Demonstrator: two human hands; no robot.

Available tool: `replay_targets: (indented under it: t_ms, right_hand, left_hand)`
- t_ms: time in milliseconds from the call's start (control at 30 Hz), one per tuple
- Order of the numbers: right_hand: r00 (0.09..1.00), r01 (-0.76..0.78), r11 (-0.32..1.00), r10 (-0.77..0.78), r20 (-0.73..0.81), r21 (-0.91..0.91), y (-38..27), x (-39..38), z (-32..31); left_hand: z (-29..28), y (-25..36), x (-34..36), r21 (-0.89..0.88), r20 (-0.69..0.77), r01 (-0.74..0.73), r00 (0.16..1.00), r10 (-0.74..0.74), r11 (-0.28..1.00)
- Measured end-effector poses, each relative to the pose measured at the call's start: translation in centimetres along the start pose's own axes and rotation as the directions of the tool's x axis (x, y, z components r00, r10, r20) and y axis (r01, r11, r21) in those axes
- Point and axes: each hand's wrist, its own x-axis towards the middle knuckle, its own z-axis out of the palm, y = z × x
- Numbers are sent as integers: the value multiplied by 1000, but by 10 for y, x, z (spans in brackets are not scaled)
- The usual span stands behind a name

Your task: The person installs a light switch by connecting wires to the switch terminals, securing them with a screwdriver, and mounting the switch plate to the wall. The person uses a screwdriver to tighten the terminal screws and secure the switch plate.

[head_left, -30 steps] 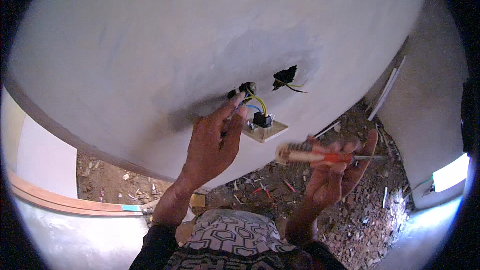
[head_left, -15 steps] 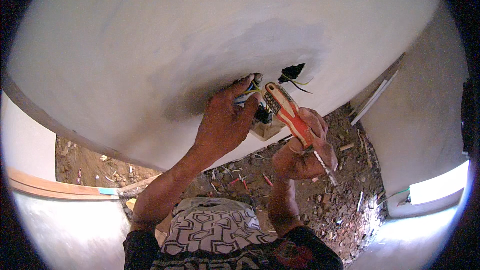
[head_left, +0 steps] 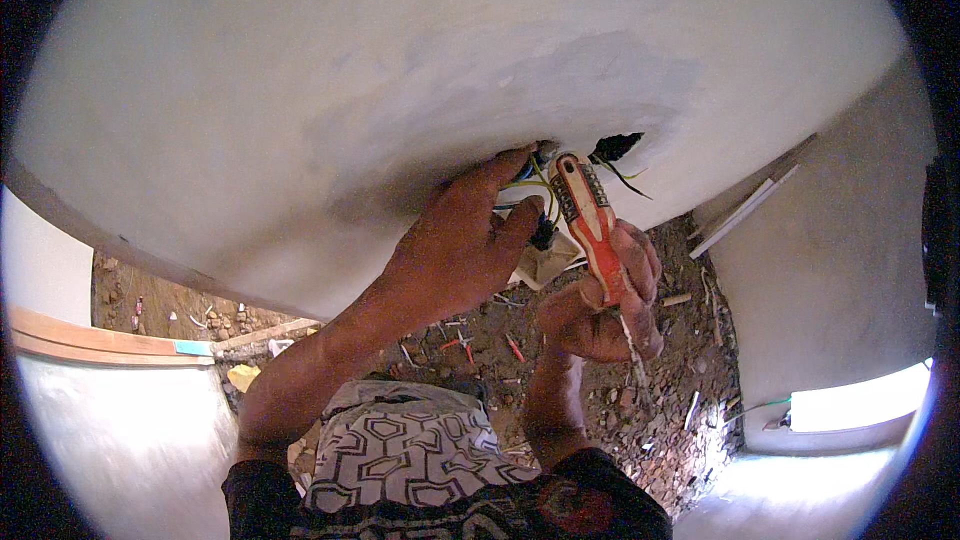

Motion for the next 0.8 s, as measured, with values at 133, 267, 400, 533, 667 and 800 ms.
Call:
replay_targets:
  t_ms: [133, 267, 400, 533, 667, 800]
  right_hand:
    - [989, 27, 998, -19, 149, -48, 13, -2, -24]
    - [990, 73, 997, -73, 123, 3, 25, -10, -29]
    - [940, 137, 990, -124, 319, -17, 28, 3, -39]
    - [915, 167, 984, -176, 363, 58, 34, 5, -43]
    - [890, 218, 957, -274, 364, 189, 46, 10, -36]
    - [696, 112, 994, -91, 712, 17, 40, 21, -72]
  left_hand:
    - [5, 2, -2, -79, 54, 120, 992, -115, 990]
    - [11, -2, -1, -19, 37, 82, 996, -81, 996]
    - [13, -6, 1, -23, 44, 75, 996, -74, 997]
    - [-4, 9, 2, -88, 155, 198, 971, -183, 976]
    - [-4, -5, 0, -54, 106, 91, 991, -85, 994]
    - [-6, -12, -3, -29, 62, -1, 998, 3, 1000]
